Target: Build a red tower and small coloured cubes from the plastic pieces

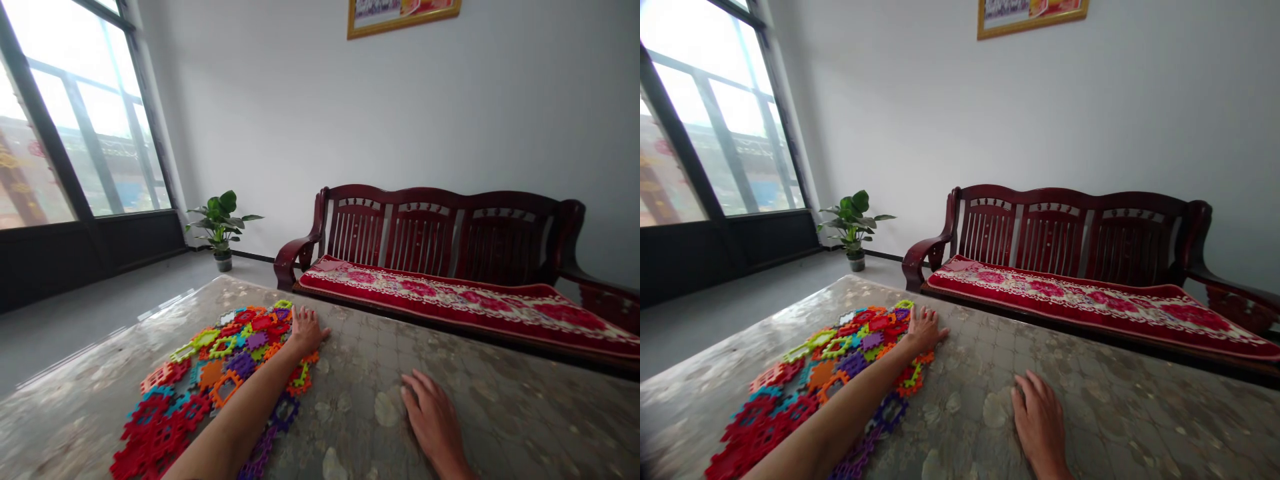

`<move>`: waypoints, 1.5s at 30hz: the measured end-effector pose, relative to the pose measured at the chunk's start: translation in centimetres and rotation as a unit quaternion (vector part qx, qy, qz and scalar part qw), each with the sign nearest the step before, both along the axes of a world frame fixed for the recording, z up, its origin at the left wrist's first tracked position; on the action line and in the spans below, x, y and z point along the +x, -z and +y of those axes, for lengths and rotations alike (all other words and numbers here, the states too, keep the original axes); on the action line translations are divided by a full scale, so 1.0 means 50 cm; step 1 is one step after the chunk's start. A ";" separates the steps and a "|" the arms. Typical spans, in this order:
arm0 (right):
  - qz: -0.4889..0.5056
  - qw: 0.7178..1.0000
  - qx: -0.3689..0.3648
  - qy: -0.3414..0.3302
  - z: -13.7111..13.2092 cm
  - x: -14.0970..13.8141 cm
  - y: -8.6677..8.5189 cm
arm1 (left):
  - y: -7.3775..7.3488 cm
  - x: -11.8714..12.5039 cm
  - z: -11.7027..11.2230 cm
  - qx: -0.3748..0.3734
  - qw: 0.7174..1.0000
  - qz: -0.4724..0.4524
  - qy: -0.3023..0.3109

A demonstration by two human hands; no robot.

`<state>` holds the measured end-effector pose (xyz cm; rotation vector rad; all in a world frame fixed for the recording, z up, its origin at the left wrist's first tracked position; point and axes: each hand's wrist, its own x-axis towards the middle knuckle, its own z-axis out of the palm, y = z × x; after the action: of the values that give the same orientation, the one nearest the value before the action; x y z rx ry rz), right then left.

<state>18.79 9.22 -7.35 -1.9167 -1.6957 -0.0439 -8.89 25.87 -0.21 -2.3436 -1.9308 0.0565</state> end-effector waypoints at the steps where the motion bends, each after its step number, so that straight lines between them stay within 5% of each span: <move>1: -0.003 1.000 0.000 0.001 0.001 0.001 0.001 | 0.001 -0.007 -0.002 0.003 1.000 0.006 -0.006; 11: -0.003 1.000 0.006 0.011 0.002 0.005 0.010 | -0.027 -0.026 0.047 0.030 0.998 0.028 -0.051; 23: 0.003 1.000 -0.010 0.017 -0.003 -0.004 -0.007 | -0.033 -0.116 0.108 -0.025 0.991 0.025 -0.125; 32: 0.001 1.000 -0.009 0.019 -0.004 -0.007 -0.011 | -0.057 -0.100 0.056 -0.001 0.992 0.036 -0.120; 39: 0.008 1.000 -0.016 0.020 -0.009 -0.012 -0.026 | 0.008 -0.014 -0.047 0.008 1.000 -0.008 0.002; 45: 0.041 0.999 -0.012 0.017 -0.017 -0.013 -0.032 | 0.018 -0.031 -0.074 0.004 1.000 0.007 -0.011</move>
<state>18.12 8.39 -5.77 -1.9393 -1.6169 0.0416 -10.42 22.18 -1.10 -2.3109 -1.9470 0.0654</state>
